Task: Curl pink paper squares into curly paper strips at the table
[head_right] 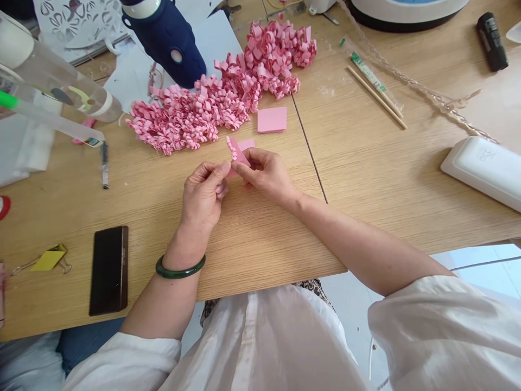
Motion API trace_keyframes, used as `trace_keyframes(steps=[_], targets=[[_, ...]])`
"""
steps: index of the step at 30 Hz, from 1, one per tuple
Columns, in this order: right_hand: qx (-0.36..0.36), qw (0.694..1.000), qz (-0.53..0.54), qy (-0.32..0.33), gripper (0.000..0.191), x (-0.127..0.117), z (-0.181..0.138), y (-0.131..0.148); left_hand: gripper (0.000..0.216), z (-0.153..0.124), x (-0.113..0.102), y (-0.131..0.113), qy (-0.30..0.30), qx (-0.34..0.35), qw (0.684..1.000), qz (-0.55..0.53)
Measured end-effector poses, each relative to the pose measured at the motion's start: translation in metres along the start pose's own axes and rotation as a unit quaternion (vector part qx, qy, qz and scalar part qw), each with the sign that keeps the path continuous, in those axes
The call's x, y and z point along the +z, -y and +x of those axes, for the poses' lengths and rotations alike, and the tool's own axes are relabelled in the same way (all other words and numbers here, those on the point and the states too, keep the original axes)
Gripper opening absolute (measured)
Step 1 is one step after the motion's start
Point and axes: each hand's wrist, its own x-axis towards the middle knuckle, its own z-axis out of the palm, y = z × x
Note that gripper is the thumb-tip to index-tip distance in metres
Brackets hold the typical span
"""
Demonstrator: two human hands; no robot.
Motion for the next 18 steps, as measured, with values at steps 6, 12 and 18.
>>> trace_keyframes(steps=[6, 12, 18], targets=[[-0.001, 1.0, -0.013, -0.023, 0.039, -0.001, 0.001, -0.001, 0.034, -0.001, -0.003, 0.0, 0.008, 0.047, 0.999, 0.024], [-0.005, 0.997, -0.044, -0.055, 0.027, -0.002, 0.003, 0.002, 0.02, -0.007, -0.002, -0.01, -0.031, 0.132, 0.99, 0.041], [-0.042, 0.994, -0.071, -0.068, 0.025, -0.002, 0.001, -0.001, 0.024, -0.01, 0.001, -0.005, 0.002, 0.077, 0.995, 0.064]])
